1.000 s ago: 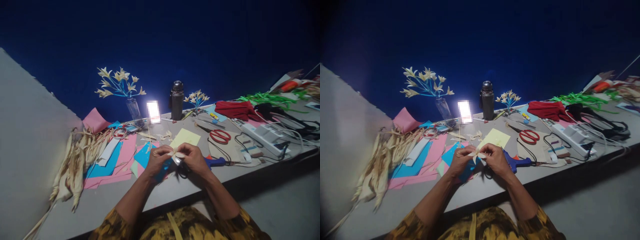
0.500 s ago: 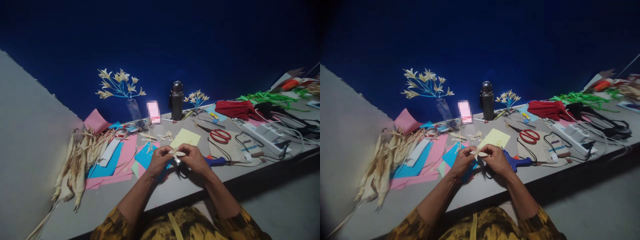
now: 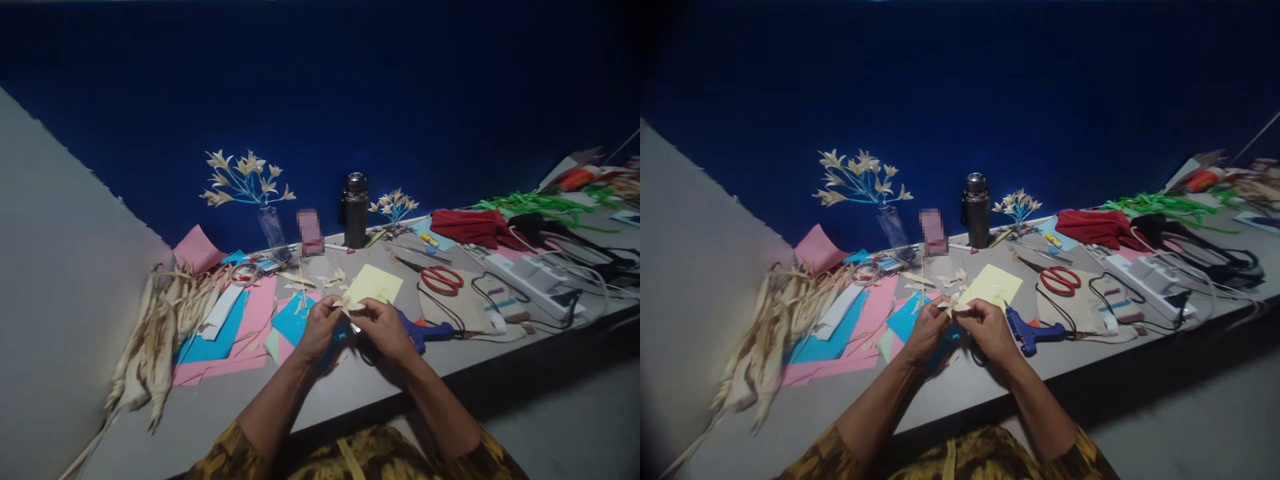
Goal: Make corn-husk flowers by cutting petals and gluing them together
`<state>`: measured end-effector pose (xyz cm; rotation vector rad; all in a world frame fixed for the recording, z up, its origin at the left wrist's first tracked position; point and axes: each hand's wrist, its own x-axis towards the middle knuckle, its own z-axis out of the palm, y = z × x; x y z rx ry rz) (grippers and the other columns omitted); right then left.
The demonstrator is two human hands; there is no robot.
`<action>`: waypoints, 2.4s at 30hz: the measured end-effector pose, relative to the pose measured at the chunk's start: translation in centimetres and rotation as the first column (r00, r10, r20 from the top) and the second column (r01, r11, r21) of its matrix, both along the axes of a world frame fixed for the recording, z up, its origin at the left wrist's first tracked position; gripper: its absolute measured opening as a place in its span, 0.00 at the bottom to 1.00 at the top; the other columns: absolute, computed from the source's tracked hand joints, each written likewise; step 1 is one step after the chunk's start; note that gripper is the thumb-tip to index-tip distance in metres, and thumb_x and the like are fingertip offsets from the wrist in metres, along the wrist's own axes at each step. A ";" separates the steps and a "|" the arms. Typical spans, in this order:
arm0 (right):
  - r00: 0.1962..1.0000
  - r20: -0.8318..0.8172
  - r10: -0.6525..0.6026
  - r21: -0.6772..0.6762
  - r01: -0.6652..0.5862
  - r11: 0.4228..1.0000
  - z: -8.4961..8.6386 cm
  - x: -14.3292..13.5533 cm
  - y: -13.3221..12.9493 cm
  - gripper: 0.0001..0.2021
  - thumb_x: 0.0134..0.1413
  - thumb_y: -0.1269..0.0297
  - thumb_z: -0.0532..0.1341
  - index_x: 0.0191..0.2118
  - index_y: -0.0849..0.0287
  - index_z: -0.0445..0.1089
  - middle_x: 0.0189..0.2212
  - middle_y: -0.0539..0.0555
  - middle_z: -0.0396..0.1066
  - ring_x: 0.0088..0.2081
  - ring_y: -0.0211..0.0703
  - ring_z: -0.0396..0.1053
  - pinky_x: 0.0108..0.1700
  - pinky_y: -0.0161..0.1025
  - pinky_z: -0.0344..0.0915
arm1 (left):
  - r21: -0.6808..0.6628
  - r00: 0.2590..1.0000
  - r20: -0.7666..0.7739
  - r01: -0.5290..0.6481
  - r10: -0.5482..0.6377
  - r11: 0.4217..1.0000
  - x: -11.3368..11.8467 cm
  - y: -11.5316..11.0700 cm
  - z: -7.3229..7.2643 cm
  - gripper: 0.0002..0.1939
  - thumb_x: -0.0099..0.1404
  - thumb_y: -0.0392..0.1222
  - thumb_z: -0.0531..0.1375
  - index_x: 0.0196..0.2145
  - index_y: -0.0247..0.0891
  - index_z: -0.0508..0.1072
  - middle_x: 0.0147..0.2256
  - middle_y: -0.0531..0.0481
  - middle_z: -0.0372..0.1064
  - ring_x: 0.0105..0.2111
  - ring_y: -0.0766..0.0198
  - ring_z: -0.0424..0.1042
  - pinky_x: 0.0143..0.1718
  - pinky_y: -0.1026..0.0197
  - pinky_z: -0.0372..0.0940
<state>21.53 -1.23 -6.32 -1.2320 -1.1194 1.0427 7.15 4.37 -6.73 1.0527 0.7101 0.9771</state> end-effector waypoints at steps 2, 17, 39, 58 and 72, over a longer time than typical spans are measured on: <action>0.999 0.043 0.016 -0.014 -0.016 1.000 -0.2 0.0 -0.6 0.09 0.48 0.59 0.66 0.29 0.61 0.73 0.25 0.49 0.69 0.27 0.38 0.63 0.31 0.35 0.60 | 0.023 0.999 0.021 -0.048 0.047 0.999 -0.1 0.5 0.0 0.11 0.52 0.41 0.69 0.25 0.36 0.70 0.23 0.53 0.67 0.24 0.68 0.64 0.30 0.65 0.59; 0.890 0.454 -0.025 0.054 0.001 0.999 -3.9 -1.3 -4.8 0.09 0.57 0.62 0.58 0.28 0.58 0.71 0.24 0.50 0.68 0.26 0.40 0.64 0.29 0.35 0.59 | 0.012 0.990 0.092 -0.105 0.104 0.994 -0.7 1.3 -0.9 0.16 0.57 0.47 0.68 0.25 0.38 0.66 0.23 0.52 0.67 0.25 0.67 0.65 0.30 0.65 0.61; 0.777 0.528 -0.342 0.539 0.005 0.843 -6.2 -1.4 -5.9 0.07 0.61 0.73 0.58 0.31 0.57 0.68 0.21 0.48 0.68 0.21 0.36 0.64 0.25 0.32 0.59 | 0.081 0.962 -0.046 -0.264 0.269 0.961 -0.7 1.1 0.1 0.09 0.55 0.44 0.67 0.28 0.38 0.72 0.24 0.54 0.68 0.24 0.69 0.66 0.27 0.66 0.60; 0.789 0.563 -0.245 0.372 0.023 0.928 -6.0 -1.5 -6.3 0.10 0.62 0.65 0.57 0.30 0.57 0.70 0.21 0.49 0.70 0.21 0.38 0.65 0.26 0.33 0.60 | 0.012 0.973 0.013 -0.232 0.232 0.973 -0.9 1.7 -0.3 0.09 0.50 0.39 0.68 0.27 0.37 0.71 0.24 0.53 0.67 0.23 0.68 0.65 0.24 0.67 0.58; 0.313 0.945 0.089 -0.054 -0.119 0.991 8.5 2.4 3.4 0.09 0.59 0.60 0.62 0.32 0.56 0.78 0.30 0.56 0.78 0.33 0.46 0.73 0.33 0.36 0.56 | 0.072 0.917 0.074 -0.397 0.392 0.915 -1.5 3.7 -1.4 0.12 0.52 0.45 0.68 0.26 0.36 0.71 0.23 0.54 0.65 0.23 0.71 0.63 0.27 0.68 0.60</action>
